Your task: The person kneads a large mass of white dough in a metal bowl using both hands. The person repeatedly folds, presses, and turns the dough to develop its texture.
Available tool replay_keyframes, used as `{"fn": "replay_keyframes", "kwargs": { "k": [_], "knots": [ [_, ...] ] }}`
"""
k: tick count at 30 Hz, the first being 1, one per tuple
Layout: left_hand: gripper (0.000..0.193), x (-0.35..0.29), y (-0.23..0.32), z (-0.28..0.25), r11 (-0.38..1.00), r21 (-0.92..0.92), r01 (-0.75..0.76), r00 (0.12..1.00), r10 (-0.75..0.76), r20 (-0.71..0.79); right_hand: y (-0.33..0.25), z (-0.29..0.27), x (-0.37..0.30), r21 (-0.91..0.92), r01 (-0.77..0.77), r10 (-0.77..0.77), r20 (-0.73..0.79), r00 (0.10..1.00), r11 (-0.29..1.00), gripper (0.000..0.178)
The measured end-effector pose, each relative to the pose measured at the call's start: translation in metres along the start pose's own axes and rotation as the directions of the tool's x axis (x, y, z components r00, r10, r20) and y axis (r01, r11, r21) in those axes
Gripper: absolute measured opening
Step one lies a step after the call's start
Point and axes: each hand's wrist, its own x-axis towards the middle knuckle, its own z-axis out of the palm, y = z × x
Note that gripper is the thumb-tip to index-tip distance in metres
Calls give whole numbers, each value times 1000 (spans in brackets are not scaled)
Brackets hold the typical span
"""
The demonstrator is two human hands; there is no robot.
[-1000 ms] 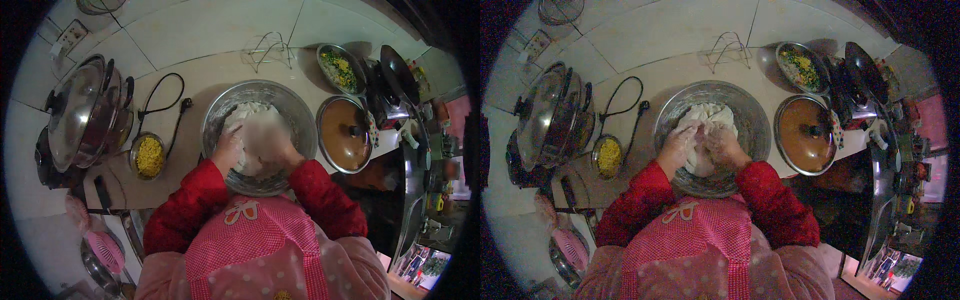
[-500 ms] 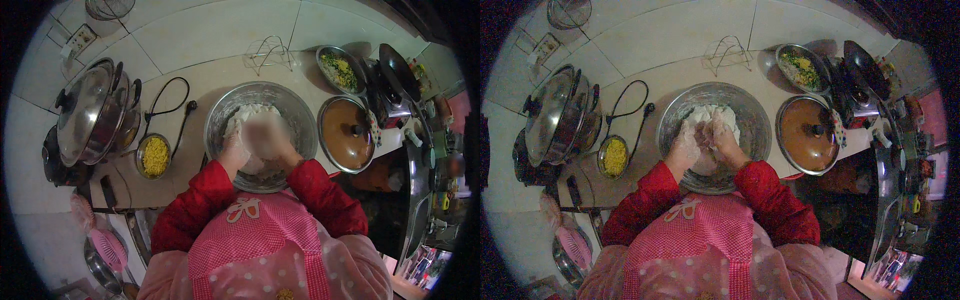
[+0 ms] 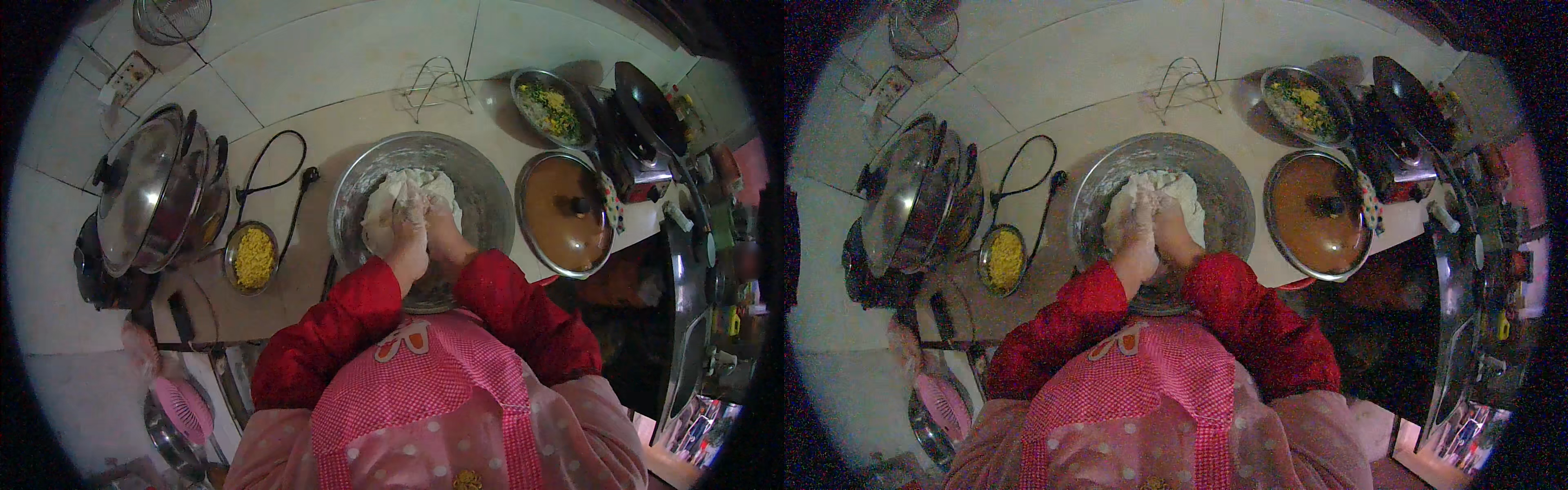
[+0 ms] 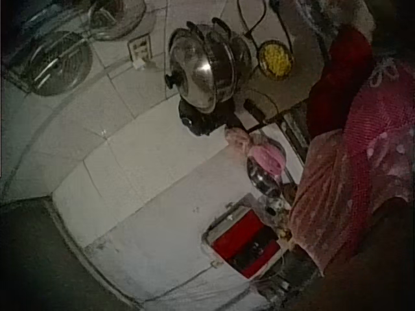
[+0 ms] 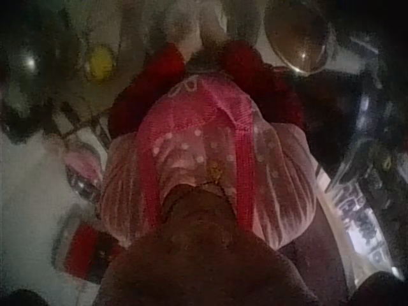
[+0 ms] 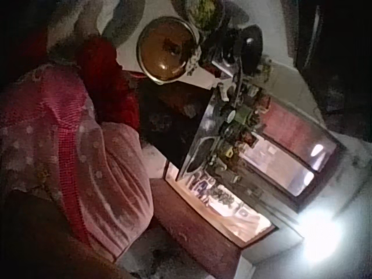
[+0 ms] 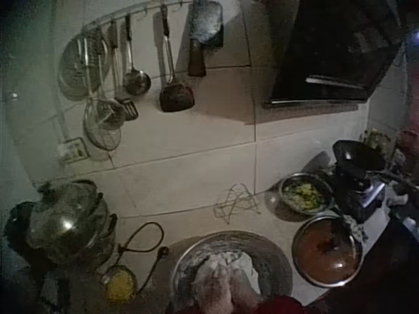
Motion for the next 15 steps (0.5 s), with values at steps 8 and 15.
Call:
{"fn": "replay_keyframes", "kwargs": {
  "k": [8,15],
  "knots": [
    [63,34,2,-14,904,-26,428,892,-426,-148,72,9,-8,243,-52,74,-81,994,969,34],
    [57,29,-40,-52,987,151,46,999,-48,8,-1,27,-34,523,-283,330,4,944,804,44]
  ]
}}
